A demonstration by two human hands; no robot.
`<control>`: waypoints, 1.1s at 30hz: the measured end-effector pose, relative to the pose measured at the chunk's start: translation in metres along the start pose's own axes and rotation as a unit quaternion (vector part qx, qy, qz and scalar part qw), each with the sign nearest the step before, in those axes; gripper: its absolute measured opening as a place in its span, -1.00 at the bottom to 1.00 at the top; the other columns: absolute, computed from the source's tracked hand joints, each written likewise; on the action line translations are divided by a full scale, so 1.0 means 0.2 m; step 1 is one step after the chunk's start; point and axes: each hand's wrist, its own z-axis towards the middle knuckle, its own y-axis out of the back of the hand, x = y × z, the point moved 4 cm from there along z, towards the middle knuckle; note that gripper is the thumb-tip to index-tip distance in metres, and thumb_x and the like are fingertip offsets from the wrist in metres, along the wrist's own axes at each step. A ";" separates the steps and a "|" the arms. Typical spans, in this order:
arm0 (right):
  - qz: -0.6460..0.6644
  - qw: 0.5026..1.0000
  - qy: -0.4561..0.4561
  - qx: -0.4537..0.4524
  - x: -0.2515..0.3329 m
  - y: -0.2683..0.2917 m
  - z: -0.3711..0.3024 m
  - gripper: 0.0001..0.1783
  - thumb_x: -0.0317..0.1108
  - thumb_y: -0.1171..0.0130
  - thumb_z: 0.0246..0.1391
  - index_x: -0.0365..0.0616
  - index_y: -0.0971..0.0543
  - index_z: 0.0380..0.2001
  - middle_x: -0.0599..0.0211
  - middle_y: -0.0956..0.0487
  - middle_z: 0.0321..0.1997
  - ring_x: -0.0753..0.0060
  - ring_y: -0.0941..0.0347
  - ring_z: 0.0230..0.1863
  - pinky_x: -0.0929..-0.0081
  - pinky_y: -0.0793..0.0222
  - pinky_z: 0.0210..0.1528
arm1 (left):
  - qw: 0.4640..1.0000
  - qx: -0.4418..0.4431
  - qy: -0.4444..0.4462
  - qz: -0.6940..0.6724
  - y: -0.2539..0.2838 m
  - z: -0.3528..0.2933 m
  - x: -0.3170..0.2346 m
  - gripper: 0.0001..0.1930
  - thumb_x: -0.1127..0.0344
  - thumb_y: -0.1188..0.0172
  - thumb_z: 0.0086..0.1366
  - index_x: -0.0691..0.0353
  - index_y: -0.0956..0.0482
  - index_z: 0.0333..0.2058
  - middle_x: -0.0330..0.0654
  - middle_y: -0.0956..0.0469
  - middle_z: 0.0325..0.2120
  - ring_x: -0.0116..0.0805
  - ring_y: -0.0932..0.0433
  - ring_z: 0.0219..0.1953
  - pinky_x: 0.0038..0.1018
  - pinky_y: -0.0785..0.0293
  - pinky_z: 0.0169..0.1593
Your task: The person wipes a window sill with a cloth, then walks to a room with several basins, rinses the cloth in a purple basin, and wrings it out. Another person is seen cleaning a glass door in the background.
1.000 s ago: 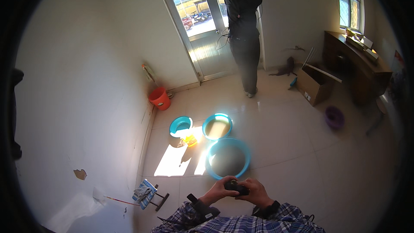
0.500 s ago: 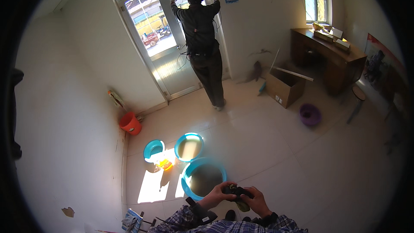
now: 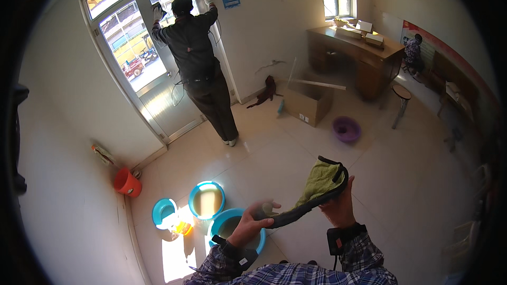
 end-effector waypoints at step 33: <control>-0.364 0.925 -0.015 -0.106 0.78 0.61 -0.67 -0.65 -0.40 -0.10 0.14 -0.29 -0.45 -0.01 0.37 -0.54 -0.14 0.55 -0.38 -0.08 0.51 -0.27 0.02 | 0.982 0.153 0.071 -0.089 -1.11 0.68 0.69 -0.41 0.46 -0.11 0.26 0.18 -0.13 0.24 -0.25 -0.42 0.02 -0.38 -0.39 0.06 -0.38 -0.29 0.17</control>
